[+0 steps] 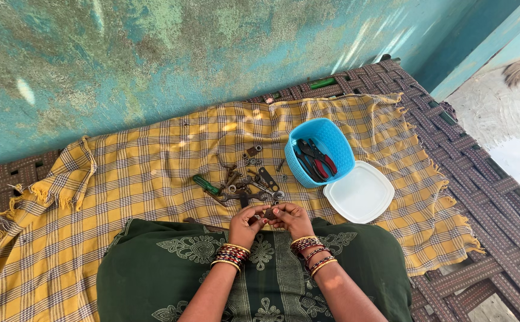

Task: The person sits on a woven mat and uses pliers to manipulate small metal hardware components, such as nuts and bolts. They repeatedly pick up parts, use the pliers to adjust or tighten them, and place them back on the mat or into a blue basket.

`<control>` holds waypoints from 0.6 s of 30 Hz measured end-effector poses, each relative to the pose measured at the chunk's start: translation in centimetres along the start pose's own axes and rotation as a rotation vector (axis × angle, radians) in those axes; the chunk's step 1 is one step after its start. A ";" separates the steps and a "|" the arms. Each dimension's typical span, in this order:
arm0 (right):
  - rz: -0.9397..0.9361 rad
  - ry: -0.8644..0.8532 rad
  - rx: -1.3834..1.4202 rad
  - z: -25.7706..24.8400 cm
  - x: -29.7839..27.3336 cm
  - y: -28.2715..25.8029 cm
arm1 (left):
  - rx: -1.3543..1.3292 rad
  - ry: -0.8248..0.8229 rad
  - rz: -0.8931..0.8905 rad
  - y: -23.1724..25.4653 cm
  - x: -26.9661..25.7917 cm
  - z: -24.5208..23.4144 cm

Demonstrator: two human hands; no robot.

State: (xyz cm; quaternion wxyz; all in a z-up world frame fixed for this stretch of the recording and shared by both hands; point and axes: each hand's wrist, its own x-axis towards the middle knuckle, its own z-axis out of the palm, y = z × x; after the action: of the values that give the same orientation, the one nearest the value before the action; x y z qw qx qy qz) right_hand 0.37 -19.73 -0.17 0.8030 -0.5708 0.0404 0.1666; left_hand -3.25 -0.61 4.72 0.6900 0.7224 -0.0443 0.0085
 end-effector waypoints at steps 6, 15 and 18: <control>-0.014 -0.016 0.018 -0.5 0.2 0.6 | 0.096 -0.027 0.057 -0.5 0.0 -0.1; -0.022 -0.030 0.061 -0.4 -0.1 0.3 | 0.009 -0.103 0.040 -1.3 0.3 -0.2; -0.040 -0.009 0.051 -0.1 -0.4 0.2 | 0.001 -0.097 0.008 -1.2 0.4 -0.1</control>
State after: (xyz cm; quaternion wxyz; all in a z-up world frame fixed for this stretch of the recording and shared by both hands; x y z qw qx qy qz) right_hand -0.06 -19.87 -0.28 0.8206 -0.5501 0.0296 0.1522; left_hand -2.75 -0.45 3.55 0.6866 0.7222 -0.0805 -0.0236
